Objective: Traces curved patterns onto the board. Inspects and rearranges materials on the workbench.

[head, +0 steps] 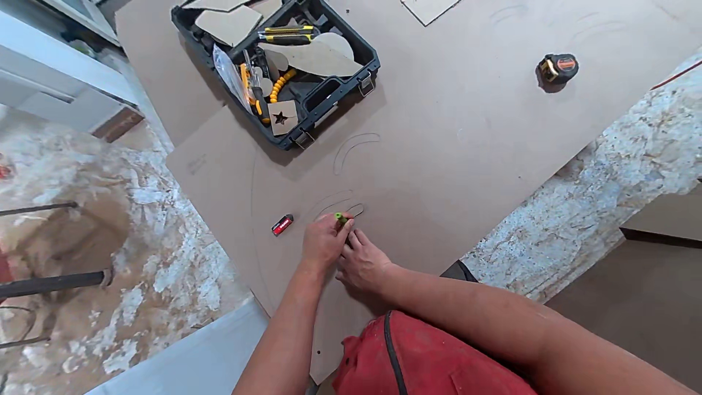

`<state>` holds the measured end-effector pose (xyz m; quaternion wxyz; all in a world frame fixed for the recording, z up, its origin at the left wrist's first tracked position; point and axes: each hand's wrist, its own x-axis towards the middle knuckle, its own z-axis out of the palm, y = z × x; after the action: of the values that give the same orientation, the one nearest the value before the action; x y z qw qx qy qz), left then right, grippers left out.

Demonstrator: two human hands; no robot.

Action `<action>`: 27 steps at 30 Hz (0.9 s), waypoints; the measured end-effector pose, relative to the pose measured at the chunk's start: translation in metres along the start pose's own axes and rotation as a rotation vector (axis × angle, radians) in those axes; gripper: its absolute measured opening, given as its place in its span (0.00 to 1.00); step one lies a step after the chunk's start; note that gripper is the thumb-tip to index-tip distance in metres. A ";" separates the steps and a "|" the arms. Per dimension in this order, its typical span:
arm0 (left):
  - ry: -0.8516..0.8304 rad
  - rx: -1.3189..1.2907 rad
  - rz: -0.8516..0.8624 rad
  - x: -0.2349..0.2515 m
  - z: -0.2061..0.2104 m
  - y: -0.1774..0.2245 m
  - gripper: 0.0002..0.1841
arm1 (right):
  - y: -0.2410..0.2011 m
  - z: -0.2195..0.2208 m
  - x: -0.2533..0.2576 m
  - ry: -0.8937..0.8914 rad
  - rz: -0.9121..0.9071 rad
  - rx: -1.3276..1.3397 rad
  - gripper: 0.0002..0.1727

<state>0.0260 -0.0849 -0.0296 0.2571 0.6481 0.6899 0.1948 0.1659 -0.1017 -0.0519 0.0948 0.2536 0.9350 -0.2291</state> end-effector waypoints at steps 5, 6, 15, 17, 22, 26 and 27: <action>-0.010 0.002 0.066 0.011 0.011 0.012 0.08 | -0.001 -0.003 0.000 -0.046 0.032 -0.003 0.39; -0.015 -0.060 0.055 0.014 0.012 0.013 0.09 | -0.001 -0.004 0.000 -0.050 0.031 -0.001 0.39; 0.329 -1.060 -0.177 0.003 -0.053 0.016 0.17 | 0.000 -0.005 -0.001 -0.007 0.009 0.076 0.42; 0.329 -1.204 -0.158 0.002 -0.066 0.021 0.15 | -0.001 -0.006 -0.001 -0.015 0.012 0.091 0.42; 0.166 -1.327 -0.136 0.010 -0.072 0.046 0.45 | 0.001 -0.006 0.000 -0.019 0.022 0.107 0.41; 0.159 -1.310 -0.149 0.015 -0.059 0.051 0.38 | 0.001 -0.004 0.001 0.001 0.021 0.106 0.41; 0.176 -1.313 -0.157 0.016 -0.056 0.052 0.39 | 0.001 -0.004 0.001 0.003 0.019 0.103 0.41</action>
<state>0.0329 -0.0614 0.0449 0.5545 0.2862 0.4916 0.6074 0.1654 -0.0981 -0.0490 0.0824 0.2674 0.9196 -0.2759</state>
